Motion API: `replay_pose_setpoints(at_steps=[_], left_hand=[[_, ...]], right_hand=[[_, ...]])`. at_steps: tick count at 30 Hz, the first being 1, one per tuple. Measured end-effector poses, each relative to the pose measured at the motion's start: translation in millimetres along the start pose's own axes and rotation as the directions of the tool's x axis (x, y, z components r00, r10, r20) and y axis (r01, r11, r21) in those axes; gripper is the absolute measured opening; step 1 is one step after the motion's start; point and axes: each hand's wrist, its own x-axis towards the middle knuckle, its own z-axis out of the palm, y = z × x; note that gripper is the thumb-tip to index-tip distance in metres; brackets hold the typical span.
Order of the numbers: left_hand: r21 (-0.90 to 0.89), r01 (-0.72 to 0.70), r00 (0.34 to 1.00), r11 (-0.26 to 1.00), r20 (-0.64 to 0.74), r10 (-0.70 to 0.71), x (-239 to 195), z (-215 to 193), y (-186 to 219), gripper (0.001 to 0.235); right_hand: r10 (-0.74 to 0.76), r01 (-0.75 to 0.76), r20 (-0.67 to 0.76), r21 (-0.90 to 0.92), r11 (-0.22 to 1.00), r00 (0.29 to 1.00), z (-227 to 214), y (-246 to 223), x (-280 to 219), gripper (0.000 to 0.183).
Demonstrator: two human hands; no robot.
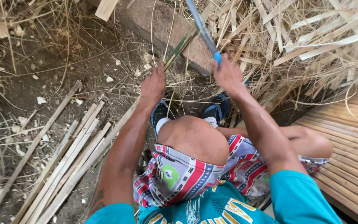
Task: The person sits on the ground and uses a machete to shave thin strips from bamboo poles, repeatedly drawing the blade along the length of each pole to remove the outer layer. The shaved strips fall to the ground, and the person handles multiple bamboo poles one at a time.
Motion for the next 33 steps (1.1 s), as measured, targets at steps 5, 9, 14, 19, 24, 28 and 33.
replay_pose_setpoints(at_steps=[5,9,14,19,24,28,33], left_hand=[[0.014,0.035,0.982,0.999,0.186,-0.037,-32.3,-0.2,-34.6,0.021],[0.002,0.116,0.978,0.993,0.177,-0.114,-89.0,-8.1,-68.8,0.029],[0.02,0.243,0.945,0.97,0.222,-0.241,-91.5,2.0,-83.4,0.035],[0.047,0.139,0.985,0.989,0.099,-0.143,-150.4,9.4,-124.5,0.046],[-0.144,0.165,0.979,0.976,0.143,-0.145,-107.6,-8.8,-103.0,0.046],[-0.213,0.315,0.914,0.925,0.332,-0.234,-82.4,-15.3,-94.7,0.063],[-0.151,0.029,0.999,0.988,0.024,-0.025,-111.2,-9.8,-115.8,0.05]], right_hand=[[-0.38,0.415,0.181,-0.229,0.881,0.907,10.5,-5.2,-30.0,0.056],[0.014,-0.008,0.08,-0.077,0.997,0.997,-20.1,3.8,-9.5,0.052],[-0.27,0.464,0.458,-0.387,0.797,0.847,2.6,-14.6,-42.4,0.047],[-0.065,0.05,-0.15,-0.098,0.994,0.987,-44.6,39.9,16.7,0.047],[0.027,-0.015,0.111,-0.109,0.994,0.994,-39.2,-7.7,0.0,0.055],[-0.369,0.467,0.31,-0.361,0.807,0.876,22.5,-30.2,-47.0,0.055],[0.014,-0.036,-0.215,-0.096,0.995,0.977,-21.3,70.7,32.8,0.05]])
